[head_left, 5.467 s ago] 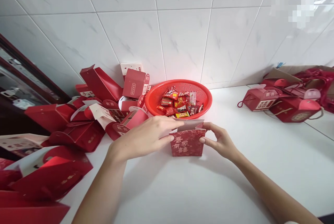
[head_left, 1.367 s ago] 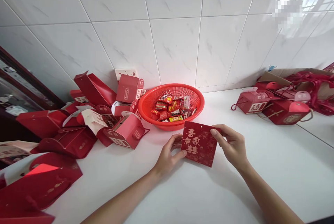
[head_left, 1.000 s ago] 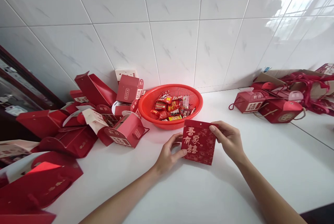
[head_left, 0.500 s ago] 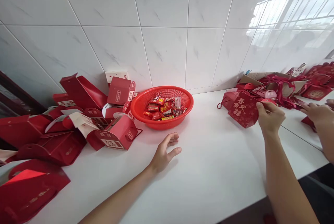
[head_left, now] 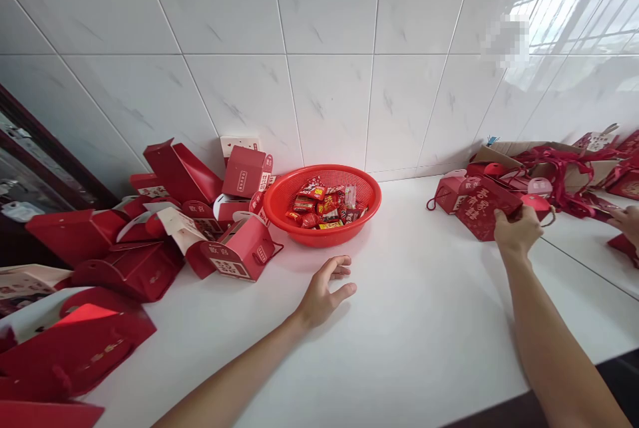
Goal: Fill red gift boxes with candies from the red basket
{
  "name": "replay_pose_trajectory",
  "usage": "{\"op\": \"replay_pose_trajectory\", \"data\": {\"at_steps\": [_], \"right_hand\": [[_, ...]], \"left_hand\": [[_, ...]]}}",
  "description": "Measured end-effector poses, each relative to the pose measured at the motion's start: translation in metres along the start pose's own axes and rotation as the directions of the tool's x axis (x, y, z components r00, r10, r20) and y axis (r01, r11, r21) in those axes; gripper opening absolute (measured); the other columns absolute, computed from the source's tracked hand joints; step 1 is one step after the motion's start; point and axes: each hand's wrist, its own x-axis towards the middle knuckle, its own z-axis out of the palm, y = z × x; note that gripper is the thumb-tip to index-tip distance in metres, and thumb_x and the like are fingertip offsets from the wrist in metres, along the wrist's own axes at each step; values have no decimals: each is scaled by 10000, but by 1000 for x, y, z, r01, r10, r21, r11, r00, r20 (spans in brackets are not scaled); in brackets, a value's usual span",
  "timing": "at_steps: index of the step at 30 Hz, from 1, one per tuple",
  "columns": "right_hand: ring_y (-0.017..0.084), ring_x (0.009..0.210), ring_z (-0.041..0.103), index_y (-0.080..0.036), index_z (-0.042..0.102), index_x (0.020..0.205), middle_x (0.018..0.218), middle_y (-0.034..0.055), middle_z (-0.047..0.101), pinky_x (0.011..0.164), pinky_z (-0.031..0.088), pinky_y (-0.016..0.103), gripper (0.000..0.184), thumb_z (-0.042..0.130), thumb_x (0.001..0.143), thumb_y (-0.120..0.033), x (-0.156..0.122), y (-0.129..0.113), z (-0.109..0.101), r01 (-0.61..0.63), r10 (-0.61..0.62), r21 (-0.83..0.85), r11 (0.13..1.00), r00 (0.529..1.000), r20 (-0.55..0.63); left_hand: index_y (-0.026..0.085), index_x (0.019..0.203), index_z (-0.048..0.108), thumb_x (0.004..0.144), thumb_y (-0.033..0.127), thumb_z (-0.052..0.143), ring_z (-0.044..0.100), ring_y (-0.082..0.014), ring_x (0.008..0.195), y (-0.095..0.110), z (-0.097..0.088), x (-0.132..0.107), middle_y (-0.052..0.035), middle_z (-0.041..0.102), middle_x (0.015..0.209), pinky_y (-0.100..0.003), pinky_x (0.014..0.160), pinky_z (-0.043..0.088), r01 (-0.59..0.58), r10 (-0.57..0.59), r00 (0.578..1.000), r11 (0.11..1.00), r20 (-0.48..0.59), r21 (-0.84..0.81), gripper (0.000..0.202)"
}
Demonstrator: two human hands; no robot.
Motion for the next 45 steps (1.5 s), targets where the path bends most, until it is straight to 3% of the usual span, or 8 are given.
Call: {"op": "replay_pose_trajectory", "data": {"at_steps": [4,11,16,21,27,32,38,45], "right_hand": [[156,556,355,-193,543,810,646,38,503,573,307,376,255,720,693,-335,-2,0,1,-235,234,-16,972,971,-55],[297,797,473,-191,520,937,849,112,516,719,390,507,551,809,478,-288,-4,-22,-11,-383,384,38,923,914,-129],[366,919,550,-205,543,937,871,128,550,736,443,521,437,610,507,-173,-8,-47,-18,-162,217,238,958,949,-228],[382,939,628,-233,527,808,834,120,626,841,468,576,195,570,617,-230,-18,-81,-18,156,-83,219,963,947,-310],[341,929,716,-228,597,903,993,168,728,792,570,491,86,569,822,-240,-46,-141,-24,297,-260,257,920,951,-167],[274,940,734,-223,635,1031,1079,125,732,815,598,417,173,596,893,-126,-85,-179,-27,503,-541,475,722,838,-64],[246,925,723,-209,628,1119,1176,155,709,755,587,369,272,551,921,-39,-123,-196,-26,523,-715,635,569,695,69],[240,915,727,-224,622,1100,1176,149,701,730,601,369,266,534,937,-34,-135,-202,-29,456,-733,709,538,668,127]], "left_hand": [[211,1205,578,769,371,698,618,-278,1152,-1,0,0,-122,610,1310,-465,1065,462,4,-4,1000,1000,-3,1,479],[214,1180,592,738,322,727,637,-265,1106,0,1,-2,-113,630,1281,-445,1036,483,-16,15,1000,1000,-16,-25,475],[206,1177,599,724,269,735,645,-253,1091,0,1,-2,-111,632,1278,-432,1022,496,-21,21,1000,999,-13,-24,477],[199,1178,599,718,265,737,646,-246,1070,-5,2,0,-111,632,1247,-424,998,509,-34,34,999,999,-4,-20,484],[201,1178,614,722,260,743,644,-243,1045,-9,3,1,-103,630,1205,-425,986,523,-63,63,998,998,-4,0,478],[205,1176,636,726,260,747,647,-239,1026,-11,3,0,-91,639,1149,-412,982,535,-84,84,996,996,-7,19,467],[192,1153,652,735,242,730,659,-237,1013,-7,4,0,-91,649,1103,-405,988,542,-115,115,993,992,-1,46,428],[181,1126,669,756,238,699,668,-238,1001,-8,5,-4,-114,666,1123,-400,979,548,-162,161,987,981,20,104,376]]}}
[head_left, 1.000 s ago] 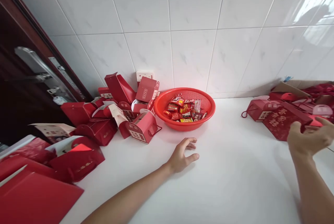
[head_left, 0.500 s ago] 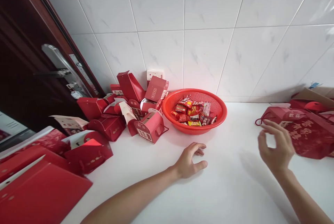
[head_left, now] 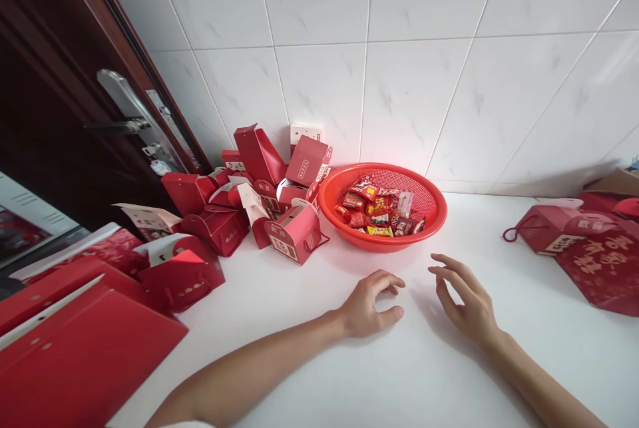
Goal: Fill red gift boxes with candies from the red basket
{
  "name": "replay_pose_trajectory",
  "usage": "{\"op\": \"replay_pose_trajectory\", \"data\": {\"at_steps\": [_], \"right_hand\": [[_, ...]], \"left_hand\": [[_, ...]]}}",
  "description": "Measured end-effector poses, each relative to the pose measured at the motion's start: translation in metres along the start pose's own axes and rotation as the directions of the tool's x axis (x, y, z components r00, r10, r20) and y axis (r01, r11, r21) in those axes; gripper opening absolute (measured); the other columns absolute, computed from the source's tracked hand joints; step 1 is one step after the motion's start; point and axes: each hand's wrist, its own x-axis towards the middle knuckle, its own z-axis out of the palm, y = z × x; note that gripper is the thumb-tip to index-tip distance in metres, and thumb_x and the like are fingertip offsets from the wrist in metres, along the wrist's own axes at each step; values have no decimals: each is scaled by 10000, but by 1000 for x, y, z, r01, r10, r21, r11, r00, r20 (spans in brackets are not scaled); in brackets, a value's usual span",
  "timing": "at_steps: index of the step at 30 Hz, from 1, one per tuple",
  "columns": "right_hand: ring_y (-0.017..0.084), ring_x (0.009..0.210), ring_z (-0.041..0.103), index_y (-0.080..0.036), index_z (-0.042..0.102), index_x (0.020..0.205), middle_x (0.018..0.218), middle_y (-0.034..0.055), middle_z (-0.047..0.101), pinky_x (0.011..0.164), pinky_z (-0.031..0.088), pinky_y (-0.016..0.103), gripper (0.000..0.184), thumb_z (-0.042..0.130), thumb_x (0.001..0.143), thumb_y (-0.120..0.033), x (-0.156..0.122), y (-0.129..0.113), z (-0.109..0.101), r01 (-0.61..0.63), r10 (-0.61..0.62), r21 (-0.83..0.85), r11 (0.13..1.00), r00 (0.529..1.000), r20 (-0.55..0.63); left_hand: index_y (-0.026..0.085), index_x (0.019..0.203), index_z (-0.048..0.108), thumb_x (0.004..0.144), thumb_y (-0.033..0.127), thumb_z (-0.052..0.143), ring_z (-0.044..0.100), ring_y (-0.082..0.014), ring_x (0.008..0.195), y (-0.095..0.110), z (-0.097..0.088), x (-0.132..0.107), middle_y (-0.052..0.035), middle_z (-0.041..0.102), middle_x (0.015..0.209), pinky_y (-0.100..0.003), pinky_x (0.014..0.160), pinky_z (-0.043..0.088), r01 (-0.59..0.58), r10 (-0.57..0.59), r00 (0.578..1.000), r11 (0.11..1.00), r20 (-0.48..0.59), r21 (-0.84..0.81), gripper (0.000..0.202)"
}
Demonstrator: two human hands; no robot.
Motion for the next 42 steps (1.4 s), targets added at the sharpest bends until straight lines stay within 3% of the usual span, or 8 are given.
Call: {"op": "replay_pose_trajectory", "data": {"at_steps": [5,8,10,15,19,29,35,42], "right_hand": [[238,899,734,-228,624,1090,1155,149,705,715,607,362,268,526,936,-32,0,-9,1,-13,10,81,997,999,36],[231,881,738,-235,628,1085,1133,139,713,697,606,345,284,517,929,-25,-1,-12,1,-22,15,127,992,999,51],[224,868,738,-239,631,1084,1134,131,715,685,603,333,297,511,925,-19,-1,-12,2,-34,26,154,988,998,54],[210,865,739,-221,619,1092,1138,142,710,680,603,309,292,505,927,-9,-4,-14,5,-21,8,182,983,997,71],[188,810,736,-224,616,1079,1127,138,715,666,605,295,279,494,937,-18,-5,-17,7,-22,4,194,981,996,92],[186,852,731,-226,584,1143,1128,142,706,693,600,284,322,452,938,-15,21,-49,25,51,-90,296,954,989,119],[175,694,625,-205,523,1334,841,54,674,625,520,292,298,466,1042,-223,87,-76,40,18,-111,407,913,972,206],[125,587,579,-199,651,846,716,15,663,535,446,245,281,504,1041,-338,107,-74,22,-269,-38,488,830,847,531]], "left_hand": [[192,1077,702,797,256,663,693,-235,966,11,-7,1,-129,687,1163,-378,915,573,-129,125,991,986,37,103,290],[206,1011,734,878,278,585,694,-237,1017,43,-38,7,-116,719,1106,-365,961,552,-243,243,969,928,34,284,213],[214,955,748,916,290,531,701,-211,970,70,-72,12,-88,740,1039,-329,926,554,-244,304,950,866,-71,436,233],[205,976,733,882,280,524,702,-213,948,104,-164,14,-58,763,1013,-328,907,552,228,250,807,703,-535,673,240],[208,971,721,796,282,637,722,-276,952,90,-203,11,-99,779,1010,-370,853,555,540,-78,785,573,-615,617,208],[213,1018,712,807,330,559,679,-243,703,91,-198,7,-31,723,754,-295,592,438,571,-321,820,511,-474,643,286],[243,1220,690,833,279,507,700,-221,723,111,-162,-2,-11,765,848,-276,617,478,411,-269,909,704,-318,580,430],[277,969,766,889,220,430,716,-243,985,106,-138,-10,-7,776,1013,-308,847,526,208,-174,978,740,-116,639,350]]}}
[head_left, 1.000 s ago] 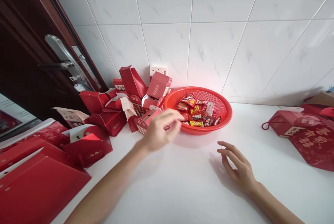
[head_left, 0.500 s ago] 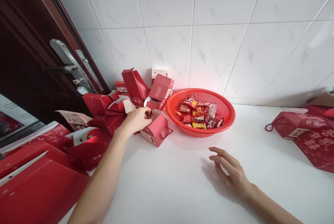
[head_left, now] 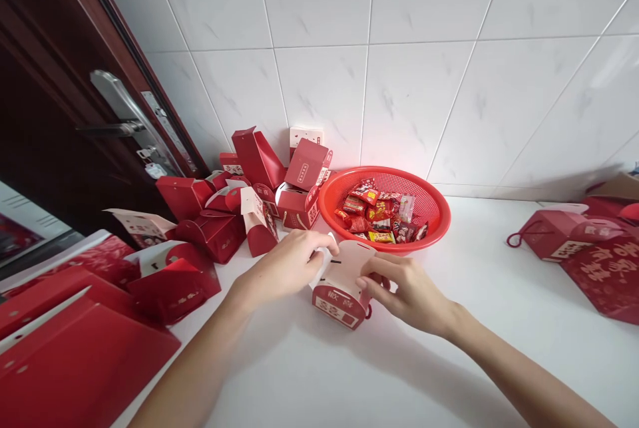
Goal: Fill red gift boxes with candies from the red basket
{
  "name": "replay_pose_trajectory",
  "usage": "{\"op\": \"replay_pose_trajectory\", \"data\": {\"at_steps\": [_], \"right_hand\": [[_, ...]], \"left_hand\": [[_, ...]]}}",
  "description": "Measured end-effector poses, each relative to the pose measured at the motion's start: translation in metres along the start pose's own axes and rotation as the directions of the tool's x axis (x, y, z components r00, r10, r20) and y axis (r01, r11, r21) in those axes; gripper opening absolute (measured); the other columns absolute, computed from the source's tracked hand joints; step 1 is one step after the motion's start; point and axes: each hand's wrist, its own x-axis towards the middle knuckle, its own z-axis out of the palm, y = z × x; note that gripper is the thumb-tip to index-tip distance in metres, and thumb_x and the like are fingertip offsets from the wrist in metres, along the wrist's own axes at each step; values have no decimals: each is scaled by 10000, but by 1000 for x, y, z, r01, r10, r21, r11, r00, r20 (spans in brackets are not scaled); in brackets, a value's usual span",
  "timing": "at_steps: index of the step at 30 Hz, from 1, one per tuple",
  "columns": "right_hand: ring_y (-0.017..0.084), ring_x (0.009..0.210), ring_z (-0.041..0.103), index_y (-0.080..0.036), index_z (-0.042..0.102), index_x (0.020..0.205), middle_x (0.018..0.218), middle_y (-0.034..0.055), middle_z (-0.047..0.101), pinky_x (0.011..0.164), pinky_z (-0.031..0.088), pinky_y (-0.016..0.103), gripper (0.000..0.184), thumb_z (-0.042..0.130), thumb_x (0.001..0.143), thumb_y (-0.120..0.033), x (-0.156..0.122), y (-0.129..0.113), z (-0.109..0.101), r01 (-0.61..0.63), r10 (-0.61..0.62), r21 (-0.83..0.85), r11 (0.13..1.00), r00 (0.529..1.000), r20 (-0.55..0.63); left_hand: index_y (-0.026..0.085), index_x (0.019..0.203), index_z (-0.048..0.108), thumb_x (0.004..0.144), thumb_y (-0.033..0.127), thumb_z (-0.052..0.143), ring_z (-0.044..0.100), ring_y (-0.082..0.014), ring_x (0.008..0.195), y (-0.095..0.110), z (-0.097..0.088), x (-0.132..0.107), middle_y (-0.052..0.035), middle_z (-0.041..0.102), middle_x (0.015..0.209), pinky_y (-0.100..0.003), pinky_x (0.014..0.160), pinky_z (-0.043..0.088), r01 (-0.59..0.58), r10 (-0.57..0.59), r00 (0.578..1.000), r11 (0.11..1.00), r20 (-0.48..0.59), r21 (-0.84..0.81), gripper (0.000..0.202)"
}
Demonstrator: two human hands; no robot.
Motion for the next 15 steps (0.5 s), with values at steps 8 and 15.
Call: {"op": "replay_pose_trajectory", "data": {"at_steps": [8,15], "right_hand": [[156,745,653,-226,693,963,858,22,715,713,558,284,91,659,930,-304,-41,11,-24,-247,231,291,924,969,90],[119,661,611,-205,582,990,774,-6,650,646,489,258,320,759,873,-445,-56,33,7,-425,363,712,560,897,250]], "left_hand": [[333,1246,718,840,176,486,637,-295,1235,-5,-8,-7,-16,715,1280,-360,1000,518,19,-46,975,992,219,126,493],[314,1463,539,791,81,496,418,-286,1475,-1,-27,-3,-14,391,1640,-354,1157,407,-111,-11,877,968,480,224,712]]}}
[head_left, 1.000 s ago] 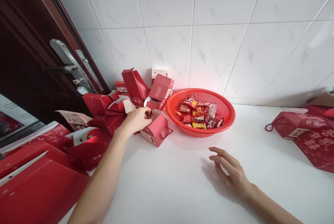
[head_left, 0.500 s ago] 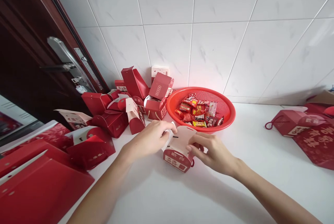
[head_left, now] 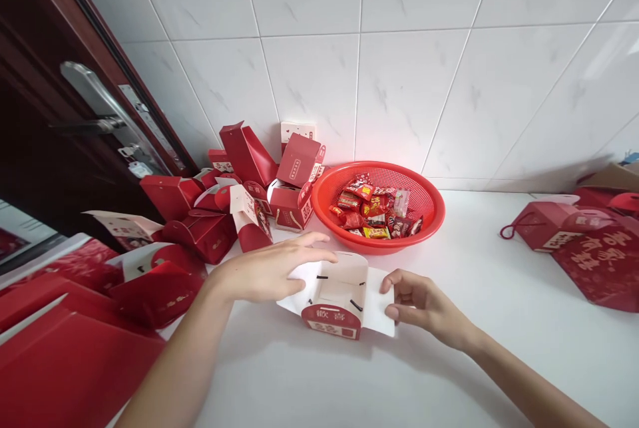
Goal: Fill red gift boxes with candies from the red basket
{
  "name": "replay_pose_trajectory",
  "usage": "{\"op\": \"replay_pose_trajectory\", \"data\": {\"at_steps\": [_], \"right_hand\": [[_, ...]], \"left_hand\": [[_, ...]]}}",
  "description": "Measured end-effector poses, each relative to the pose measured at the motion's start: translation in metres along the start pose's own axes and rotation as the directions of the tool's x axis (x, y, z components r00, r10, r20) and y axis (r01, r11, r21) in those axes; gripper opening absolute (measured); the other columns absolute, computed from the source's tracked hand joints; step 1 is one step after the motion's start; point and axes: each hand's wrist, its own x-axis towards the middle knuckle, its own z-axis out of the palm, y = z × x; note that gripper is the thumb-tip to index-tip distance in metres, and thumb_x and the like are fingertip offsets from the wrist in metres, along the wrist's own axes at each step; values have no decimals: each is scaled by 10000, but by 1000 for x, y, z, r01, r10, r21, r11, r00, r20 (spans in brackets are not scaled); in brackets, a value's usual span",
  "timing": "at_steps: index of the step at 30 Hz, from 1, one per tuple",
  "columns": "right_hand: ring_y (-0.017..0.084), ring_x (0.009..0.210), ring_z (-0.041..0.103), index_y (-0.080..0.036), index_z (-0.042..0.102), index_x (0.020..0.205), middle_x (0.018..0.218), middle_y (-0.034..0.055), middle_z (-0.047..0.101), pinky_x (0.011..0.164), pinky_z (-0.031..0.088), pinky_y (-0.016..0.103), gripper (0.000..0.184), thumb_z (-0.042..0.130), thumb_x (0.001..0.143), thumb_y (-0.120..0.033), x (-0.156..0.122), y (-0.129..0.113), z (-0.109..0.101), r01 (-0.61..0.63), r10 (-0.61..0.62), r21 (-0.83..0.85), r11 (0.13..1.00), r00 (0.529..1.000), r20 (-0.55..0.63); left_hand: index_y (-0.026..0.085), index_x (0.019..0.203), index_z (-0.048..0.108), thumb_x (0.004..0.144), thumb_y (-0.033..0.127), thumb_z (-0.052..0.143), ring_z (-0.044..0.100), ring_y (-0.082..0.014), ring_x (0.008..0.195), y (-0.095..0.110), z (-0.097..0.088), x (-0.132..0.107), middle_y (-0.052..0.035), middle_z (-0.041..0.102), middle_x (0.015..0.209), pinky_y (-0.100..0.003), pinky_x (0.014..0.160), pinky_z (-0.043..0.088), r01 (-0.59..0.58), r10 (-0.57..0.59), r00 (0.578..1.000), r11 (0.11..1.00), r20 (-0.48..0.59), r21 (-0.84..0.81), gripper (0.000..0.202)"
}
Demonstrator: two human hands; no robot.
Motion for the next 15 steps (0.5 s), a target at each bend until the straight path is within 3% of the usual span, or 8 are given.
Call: {"op": "replay_pose_trajectory", "data": {"at_steps": [4,8,11,15], "right_hand": [[126,705,620,-204,557,1007,808,5,661,641,488,252,371,788,852,-449,1,12,7,-56,52,194,979,998,27],[119,700,619,-198,583,1001,827,5,671,633,490,247,353,809,838,-415,2,19,8,-51,43,258,965,999,33],[109,684,617,-201,600,1002,804,-5,672,624,478,234,328,812,839,-391,3,27,9,-25,22,298,954,1000,16],[112,671,621,-201,620,1000,804,2,687,622,475,237,307,812,838,-376,5,30,9,-8,4,318,948,1000,16]], "left_hand": [[313,1519,462,731,126,569,435,-291,1461,-4,-1,4,-1,458,1602,-360,1179,379,-27,27,999,1000,41,-16,817],[292,1571,378,659,161,644,429,-309,1460,-8,-4,12,-12,410,1633,-341,1160,391,-45,51,997,993,59,-106,960],[274,1559,403,635,246,734,471,-325,1423,-24,-3,23,-20,440,1614,-319,1124,424,-58,88,991,962,100,-268,983],[277,1525,455,568,346,866,503,-323,1392,-50,5,41,-38,421,1625,-315,1091,452,-87,191,972,830,134,-551,1044]]}}
